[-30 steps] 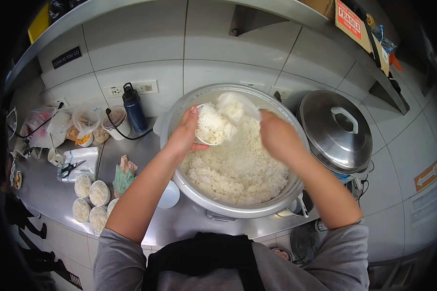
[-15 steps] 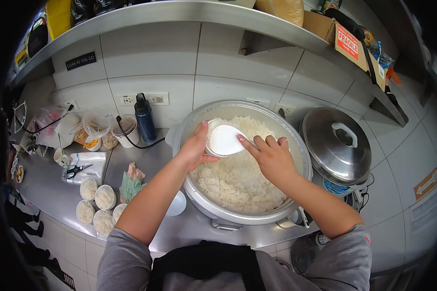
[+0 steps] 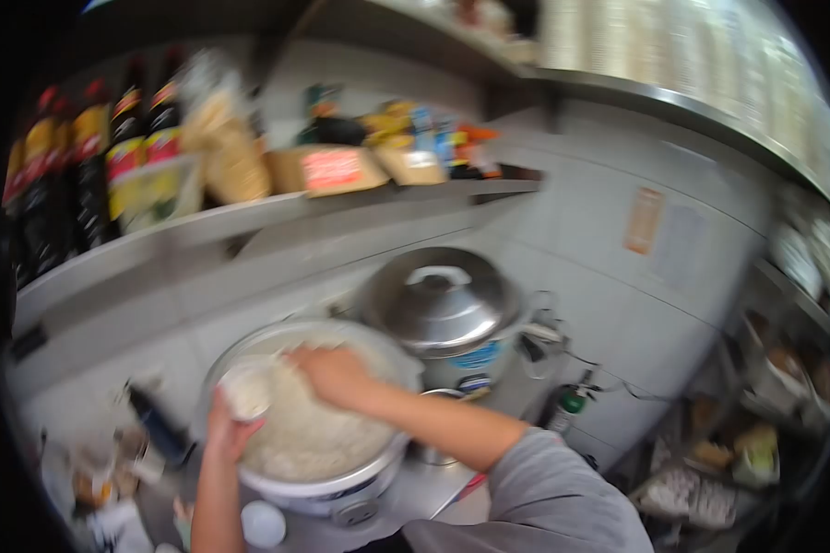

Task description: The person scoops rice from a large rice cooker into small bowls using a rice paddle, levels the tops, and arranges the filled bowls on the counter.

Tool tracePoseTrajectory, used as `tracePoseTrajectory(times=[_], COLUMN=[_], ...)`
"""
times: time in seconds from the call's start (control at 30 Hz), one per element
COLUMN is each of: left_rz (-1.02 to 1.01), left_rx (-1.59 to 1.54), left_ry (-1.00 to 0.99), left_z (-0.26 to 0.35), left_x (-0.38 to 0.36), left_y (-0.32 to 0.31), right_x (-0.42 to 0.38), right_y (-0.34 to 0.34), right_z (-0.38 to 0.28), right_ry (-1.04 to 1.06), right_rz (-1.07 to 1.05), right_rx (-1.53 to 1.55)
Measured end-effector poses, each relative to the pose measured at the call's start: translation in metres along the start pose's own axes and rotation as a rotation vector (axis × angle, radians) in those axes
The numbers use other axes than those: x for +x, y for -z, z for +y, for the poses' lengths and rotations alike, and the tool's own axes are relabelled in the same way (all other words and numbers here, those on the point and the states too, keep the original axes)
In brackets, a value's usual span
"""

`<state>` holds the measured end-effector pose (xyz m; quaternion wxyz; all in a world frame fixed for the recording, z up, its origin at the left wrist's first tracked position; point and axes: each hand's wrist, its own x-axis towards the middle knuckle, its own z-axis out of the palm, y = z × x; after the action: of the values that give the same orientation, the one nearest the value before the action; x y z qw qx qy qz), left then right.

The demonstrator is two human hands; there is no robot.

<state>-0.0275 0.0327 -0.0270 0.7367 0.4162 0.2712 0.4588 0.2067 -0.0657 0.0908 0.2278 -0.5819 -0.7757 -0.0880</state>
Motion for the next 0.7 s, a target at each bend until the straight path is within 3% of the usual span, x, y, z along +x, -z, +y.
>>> tracePoseTrajectory(times=[0.07,0.23,0.37,0.5,0.6,0.63,0.7], left_rz=[0.009,0.060,-0.027,0.047,0.071,0.071,0.084], left_rx=[-0.013,0.018,-0.003,-0.028,-0.059,-0.057,-0.057], left_ry=[-0.008,0.008,0.041,0.007,-0.007,-0.010,-0.007], left_z=[-0.007,0.003,-0.004,-0.004,-0.004,-0.004,-0.005], left_x=[0.012,0.007,0.016,0.016,0.018,0.018,0.021], left_y=[0.013,0.004,0.011,0.005,0.007,0.007,0.008], right_x=[-0.014,-0.026,-0.055,-0.086,-0.101,-0.105,-0.112], right_y=[-0.024,0.021,0.004,0.005,0.017,0.023,0.038], right_z=[-0.012,-0.041,-0.042,-0.023,-0.015,-0.018,-0.030], right_ry=[0.052,-0.017,0.069,0.167,-0.071,-0.070,-0.284], right_rz=[-0.027,0.014,-0.060,0.006,-0.161,-0.158,-0.008], right_rx=[-0.080,-0.151,-0.421,-0.554,-0.616,-0.616,-0.338])
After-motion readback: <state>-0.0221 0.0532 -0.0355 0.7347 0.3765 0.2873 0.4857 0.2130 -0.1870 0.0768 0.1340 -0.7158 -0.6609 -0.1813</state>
